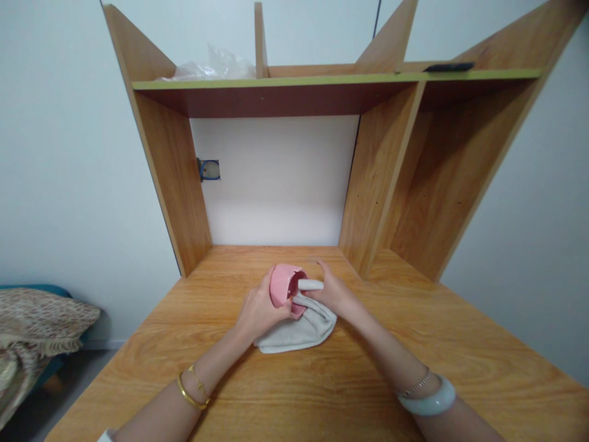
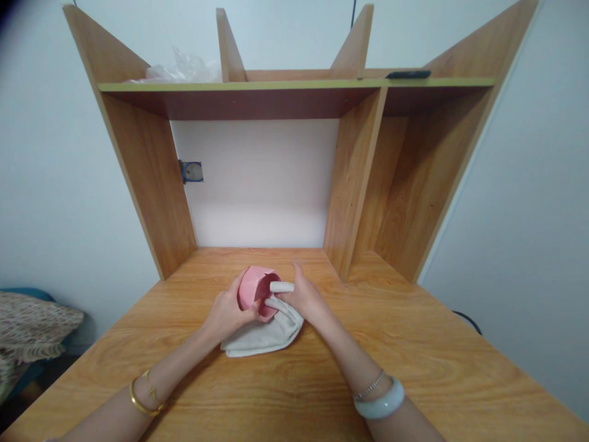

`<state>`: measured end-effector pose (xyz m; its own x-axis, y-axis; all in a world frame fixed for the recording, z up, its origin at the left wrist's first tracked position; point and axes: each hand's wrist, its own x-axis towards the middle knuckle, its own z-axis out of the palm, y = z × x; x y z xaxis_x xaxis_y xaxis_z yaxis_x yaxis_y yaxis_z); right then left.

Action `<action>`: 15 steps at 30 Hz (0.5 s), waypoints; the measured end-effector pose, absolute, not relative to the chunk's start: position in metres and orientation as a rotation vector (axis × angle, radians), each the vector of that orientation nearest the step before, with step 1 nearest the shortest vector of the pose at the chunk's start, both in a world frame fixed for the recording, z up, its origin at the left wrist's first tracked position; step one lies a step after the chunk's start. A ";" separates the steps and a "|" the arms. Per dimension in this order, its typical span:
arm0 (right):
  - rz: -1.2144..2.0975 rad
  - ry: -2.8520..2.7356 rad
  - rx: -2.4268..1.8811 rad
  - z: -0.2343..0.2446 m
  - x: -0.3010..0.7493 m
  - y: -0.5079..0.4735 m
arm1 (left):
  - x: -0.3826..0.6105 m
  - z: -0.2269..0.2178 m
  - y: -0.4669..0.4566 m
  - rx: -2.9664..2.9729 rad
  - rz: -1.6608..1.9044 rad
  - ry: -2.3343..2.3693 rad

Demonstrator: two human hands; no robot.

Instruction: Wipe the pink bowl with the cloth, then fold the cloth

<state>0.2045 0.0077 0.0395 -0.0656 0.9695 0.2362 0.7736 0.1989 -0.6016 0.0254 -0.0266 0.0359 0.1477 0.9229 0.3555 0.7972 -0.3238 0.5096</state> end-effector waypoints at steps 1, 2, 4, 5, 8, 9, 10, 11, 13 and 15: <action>0.326 -1.902 -1.636 0.041 0.202 0.006 | 0.025 0.035 -0.026 2.230 0.923 1.674; 0.222 -1.934 -1.648 0.042 0.199 0.003 | 0.024 0.035 -0.026 2.249 0.913 1.648; 0.045 -2.020 -1.654 0.044 0.193 -0.003 | 0.024 0.034 -0.026 2.288 0.890 1.595; -0.024 -2.056 -1.651 0.045 0.192 -0.006 | 0.024 0.034 -0.026 2.302 0.882 1.581; -0.158 -2.104 -1.646 0.049 0.189 -0.012 | 0.023 0.035 -0.026 2.343 0.861 1.556; -0.180 -2.106 -1.651 0.050 0.189 -0.013 | 0.022 0.036 -0.027 2.366 0.847 1.543; -0.193 -2.106 -1.657 0.051 0.189 -0.013 | 0.021 0.038 -0.027 2.393 0.829 1.533; -0.197 -2.099 -1.669 0.052 0.189 -0.014 | 0.021 0.039 -0.028 2.416 0.811 1.530; -0.180 -2.066 -1.715 0.052 0.189 -0.013 | 0.021 0.042 -0.029 2.448 0.783 1.533; -0.127 -2.019 -1.770 0.052 0.189 -0.011 | 0.021 0.044 -0.030 2.467 0.769 1.534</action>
<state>0.1893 -0.0107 0.0518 -0.0756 0.9184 0.3885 0.9598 0.1727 -0.2214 0.0215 -0.0297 0.0444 0.3510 0.8690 0.3487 0.7997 -0.4719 0.3712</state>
